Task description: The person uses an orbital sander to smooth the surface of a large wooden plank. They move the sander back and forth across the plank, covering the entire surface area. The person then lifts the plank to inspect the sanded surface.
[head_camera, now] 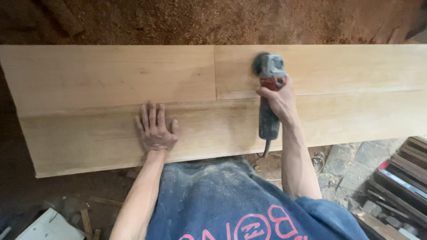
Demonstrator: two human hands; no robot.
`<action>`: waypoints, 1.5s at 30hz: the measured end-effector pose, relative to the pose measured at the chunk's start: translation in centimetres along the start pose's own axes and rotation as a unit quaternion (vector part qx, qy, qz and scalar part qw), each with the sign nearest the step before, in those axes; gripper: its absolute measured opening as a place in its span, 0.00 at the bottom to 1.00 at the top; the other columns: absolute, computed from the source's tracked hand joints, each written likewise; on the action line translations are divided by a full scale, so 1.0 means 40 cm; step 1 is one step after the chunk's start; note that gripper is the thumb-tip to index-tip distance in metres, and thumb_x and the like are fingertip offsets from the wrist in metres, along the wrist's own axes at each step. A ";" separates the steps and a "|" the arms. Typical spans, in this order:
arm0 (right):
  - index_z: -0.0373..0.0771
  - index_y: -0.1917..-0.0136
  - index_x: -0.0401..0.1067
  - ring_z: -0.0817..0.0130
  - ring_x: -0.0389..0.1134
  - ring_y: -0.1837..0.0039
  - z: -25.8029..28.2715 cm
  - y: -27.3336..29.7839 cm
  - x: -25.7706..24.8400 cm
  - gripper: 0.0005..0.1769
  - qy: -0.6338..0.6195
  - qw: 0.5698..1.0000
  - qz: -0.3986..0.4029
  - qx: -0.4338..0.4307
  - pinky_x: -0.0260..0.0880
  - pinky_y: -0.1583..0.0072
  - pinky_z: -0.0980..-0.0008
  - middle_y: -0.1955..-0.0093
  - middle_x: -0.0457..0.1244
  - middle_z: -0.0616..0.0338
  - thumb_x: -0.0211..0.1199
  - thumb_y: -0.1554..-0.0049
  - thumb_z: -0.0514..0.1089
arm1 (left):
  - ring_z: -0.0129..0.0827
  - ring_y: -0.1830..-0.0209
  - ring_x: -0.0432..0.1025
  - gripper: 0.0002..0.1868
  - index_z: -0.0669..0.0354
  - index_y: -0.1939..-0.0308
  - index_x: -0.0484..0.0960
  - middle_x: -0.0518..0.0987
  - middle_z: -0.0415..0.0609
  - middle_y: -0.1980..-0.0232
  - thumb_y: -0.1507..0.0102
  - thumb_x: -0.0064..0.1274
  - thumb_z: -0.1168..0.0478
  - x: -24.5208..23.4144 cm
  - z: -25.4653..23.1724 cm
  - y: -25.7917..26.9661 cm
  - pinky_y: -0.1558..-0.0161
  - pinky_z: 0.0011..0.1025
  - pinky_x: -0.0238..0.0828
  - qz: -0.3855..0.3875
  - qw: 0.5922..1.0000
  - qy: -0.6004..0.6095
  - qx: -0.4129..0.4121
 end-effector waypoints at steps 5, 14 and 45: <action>0.38 0.40 0.66 0.68 0.71 0.53 -0.016 0.055 0.079 0.32 0.025 0.999 0.015 0.031 0.75 0.50 0.66 0.51 0.68 0.56 0.73 0.57 0.41 | 0.54 0.16 0.50 0.36 0.56 0.26 0.71 0.60 0.50 0.18 0.35 0.51 0.43 -0.004 -0.001 -0.004 0.21 0.60 0.40 0.001 1.000 0.013 -0.002; 0.35 0.43 0.74 0.73 0.68 0.49 0.080 0.156 0.311 0.25 -0.054 0.985 0.148 -0.069 0.70 0.46 0.70 0.51 0.68 0.61 0.72 0.53 0.46 | 0.54 0.17 0.46 0.39 0.53 0.26 0.69 0.59 0.50 0.18 0.38 0.53 0.42 0.016 0.011 0.008 0.23 0.61 0.39 0.011 1.000 0.028 -0.010; 0.35 0.32 0.62 0.46 0.70 0.40 -0.017 0.152 0.289 0.47 0.126 0.992 -0.007 0.024 0.70 0.39 0.56 0.43 0.68 0.41 0.73 0.57 0.57 | 0.50 0.43 0.72 0.21 0.59 0.47 0.83 0.80 0.57 0.45 0.29 0.43 0.48 0.084 -0.114 -0.605 0.37 0.54 0.55 -0.009 0.988 0.005 0.153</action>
Point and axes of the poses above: each hand's wrist, its own y-axis away from the middle knuckle, its own x-axis out of the palm, z = x × y, the point moved 9 cm from there along -y, towards the middle knuckle
